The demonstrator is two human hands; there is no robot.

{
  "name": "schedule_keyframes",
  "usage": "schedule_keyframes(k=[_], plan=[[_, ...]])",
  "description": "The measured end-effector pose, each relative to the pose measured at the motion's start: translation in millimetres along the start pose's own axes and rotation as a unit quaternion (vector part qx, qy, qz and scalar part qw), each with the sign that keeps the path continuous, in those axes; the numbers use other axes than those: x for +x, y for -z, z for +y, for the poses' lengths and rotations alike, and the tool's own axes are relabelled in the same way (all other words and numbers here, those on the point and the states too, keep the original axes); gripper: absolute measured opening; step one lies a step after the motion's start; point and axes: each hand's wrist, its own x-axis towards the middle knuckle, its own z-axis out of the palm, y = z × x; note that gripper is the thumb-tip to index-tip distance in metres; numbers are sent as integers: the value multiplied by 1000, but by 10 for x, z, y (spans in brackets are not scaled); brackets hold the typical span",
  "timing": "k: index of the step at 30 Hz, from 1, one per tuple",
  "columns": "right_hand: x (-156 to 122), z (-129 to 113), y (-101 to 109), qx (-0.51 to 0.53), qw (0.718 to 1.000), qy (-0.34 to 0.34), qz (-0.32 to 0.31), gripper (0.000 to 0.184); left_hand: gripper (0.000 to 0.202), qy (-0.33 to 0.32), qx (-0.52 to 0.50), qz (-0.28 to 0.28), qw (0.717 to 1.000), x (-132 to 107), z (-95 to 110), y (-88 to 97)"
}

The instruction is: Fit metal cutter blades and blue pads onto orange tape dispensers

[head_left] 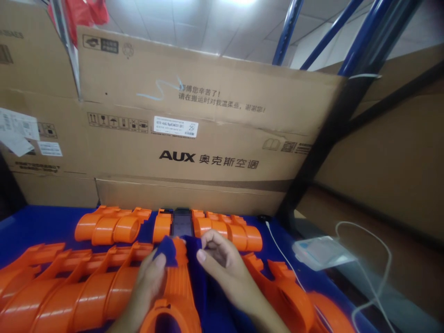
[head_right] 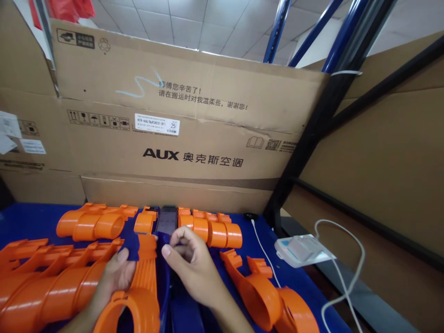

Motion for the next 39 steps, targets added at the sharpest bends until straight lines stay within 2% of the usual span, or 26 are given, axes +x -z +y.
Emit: schedule_keyframes(k=[4,7,12,16,19,29,36,39], plan=[[0,51,-38,13,1000,18,-3,32,42,1,-22,-19,1000,-179,11,-203],[15,65,-53,5,998,56,10,30,48,-11,-27,-29,999,-251,9,-270],[11,41,8,-25,993,112,-2,19,42,-44,-4,-9,999,-229,19,-189],[-4,16,74,-65,989,129,-38,27,41,-72,23,22,997,-220,25,-145],[-3,10,84,-83,986,138,-38,29,45,-88,42,46,994,-223,17,-151],[8,21,89,-93,984,148,-22,27,46,-121,51,34,991,-210,35,-186],[-3,-20,122,-105,985,137,-32,26,49,-156,51,60,985,-276,59,-338],[-8,-60,141,-121,983,128,-45,27,52,-168,46,58,983,-293,31,-325]])
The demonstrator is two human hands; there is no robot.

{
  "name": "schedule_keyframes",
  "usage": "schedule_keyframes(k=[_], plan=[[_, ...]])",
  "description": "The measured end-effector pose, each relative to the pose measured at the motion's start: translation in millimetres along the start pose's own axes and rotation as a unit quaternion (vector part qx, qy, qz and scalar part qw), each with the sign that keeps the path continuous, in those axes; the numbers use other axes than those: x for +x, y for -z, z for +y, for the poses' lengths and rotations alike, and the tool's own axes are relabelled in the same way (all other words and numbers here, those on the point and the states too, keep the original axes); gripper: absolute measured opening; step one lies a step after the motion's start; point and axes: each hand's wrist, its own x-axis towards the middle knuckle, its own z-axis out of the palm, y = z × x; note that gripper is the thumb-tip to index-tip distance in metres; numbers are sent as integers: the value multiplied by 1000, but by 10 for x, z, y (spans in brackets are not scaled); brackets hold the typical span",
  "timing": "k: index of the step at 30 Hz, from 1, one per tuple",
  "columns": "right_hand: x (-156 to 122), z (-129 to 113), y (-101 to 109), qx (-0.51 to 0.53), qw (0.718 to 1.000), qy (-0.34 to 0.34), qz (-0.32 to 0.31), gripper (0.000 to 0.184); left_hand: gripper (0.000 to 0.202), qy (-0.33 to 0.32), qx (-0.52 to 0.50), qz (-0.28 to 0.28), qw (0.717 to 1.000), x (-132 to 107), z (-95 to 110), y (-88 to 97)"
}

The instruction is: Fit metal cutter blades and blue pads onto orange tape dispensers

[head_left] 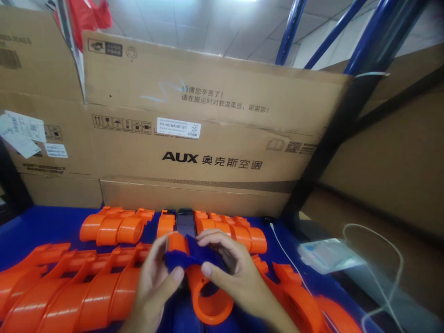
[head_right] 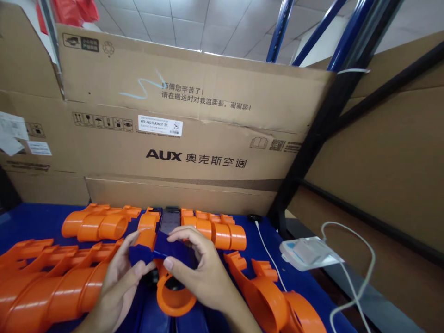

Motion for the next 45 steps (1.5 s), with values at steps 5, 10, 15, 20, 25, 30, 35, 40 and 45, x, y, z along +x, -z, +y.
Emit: schedule_keyframes(k=[5,10,15,20,25,30,35,40,45], plan=[[-48,-31,34,-61,998,10,-13,49,68,-18,10,-14,1000,-54,-59,120],[-117,-20,25,-179,983,36,9,64,70,-9,6,-80,997,-97,-52,211],[-90,6,38,-282,946,159,20,81,73,-37,12,-143,989,-37,-43,242],[-58,58,37,-390,890,234,35,74,68,27,-1,-89,996,-4,13,108],[-83,110,-11,-411,875,253,43,72,62,-15,77,-3,997,27,59,26],[-77,124,-18,-411,874,257,37,76,49,-24,92,-25,995,95,37,86],[-78,107,-16,-405,878,252,35,78,47,-26,114,-8,993,123,-2,154],[-90,104,-44,-397,885,242,36,77,49,-15,108,7,994,118,-9,188],[-80,80,-67,-391,891,228,30,76,53,15,72,-8,997,83,14,165]])
